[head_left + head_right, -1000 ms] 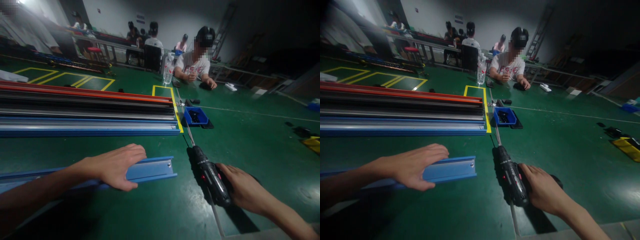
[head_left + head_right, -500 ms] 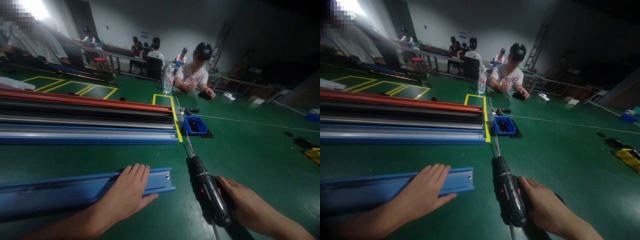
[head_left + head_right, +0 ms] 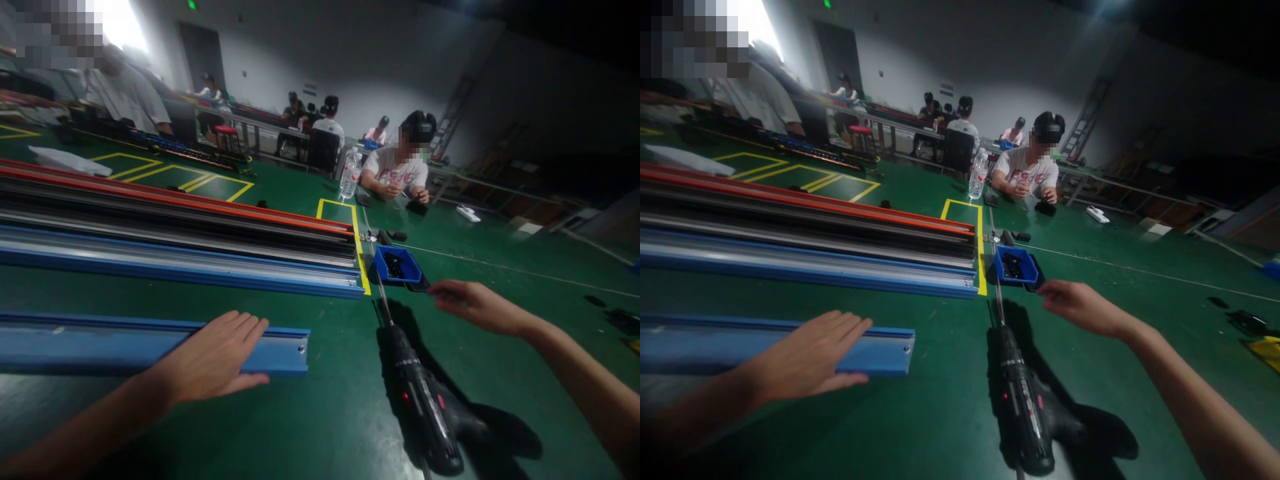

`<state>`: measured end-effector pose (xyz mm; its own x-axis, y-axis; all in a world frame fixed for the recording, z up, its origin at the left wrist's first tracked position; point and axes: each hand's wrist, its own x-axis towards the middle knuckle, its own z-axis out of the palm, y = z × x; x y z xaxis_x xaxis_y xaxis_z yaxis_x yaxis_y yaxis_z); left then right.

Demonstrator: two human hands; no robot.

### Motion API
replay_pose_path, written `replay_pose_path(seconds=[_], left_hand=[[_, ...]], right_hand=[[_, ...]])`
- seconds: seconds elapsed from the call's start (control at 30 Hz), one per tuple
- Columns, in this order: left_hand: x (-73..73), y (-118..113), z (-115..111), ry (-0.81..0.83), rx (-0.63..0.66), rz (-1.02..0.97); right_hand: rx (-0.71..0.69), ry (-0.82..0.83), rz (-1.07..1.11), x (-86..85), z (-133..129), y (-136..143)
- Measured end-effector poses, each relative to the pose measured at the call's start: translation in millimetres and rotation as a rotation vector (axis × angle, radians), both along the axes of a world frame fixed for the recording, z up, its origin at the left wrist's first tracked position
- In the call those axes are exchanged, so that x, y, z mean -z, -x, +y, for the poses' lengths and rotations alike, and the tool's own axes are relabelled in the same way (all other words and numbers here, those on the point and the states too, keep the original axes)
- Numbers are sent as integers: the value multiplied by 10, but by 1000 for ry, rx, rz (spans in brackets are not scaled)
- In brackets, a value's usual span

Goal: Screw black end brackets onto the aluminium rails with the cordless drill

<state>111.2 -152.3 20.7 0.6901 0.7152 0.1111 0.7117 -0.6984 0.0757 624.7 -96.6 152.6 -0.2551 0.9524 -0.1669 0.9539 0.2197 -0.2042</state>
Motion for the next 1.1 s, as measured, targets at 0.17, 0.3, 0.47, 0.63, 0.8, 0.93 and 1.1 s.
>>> replay_pose_path(seconds=[0.17,0.3,0.47,0.63,0.8,0.93,1.1], left_hand=[[-138,82,-12,123,-67,-39],[-476,69,197,406,-116,-76],[-1023,-57,862,826,-61,109],[-1145,-557,1259,808,62,93],[-851,-871,1136,755,137,176],[-705,-744,960,707,219,106],[-440,-520,794,442,371,-68]], right_hand=[[144,-95,-229,121,828,305],[183,-61,-360,289,1108,596],[255,-38,-446,456,1195,852],[360,-31,-473,558,1232,902],[461,-27,-443,648,1228,830],[519,-20,-391,662,1206,770],[536,-98,-343,586,1163,765]])
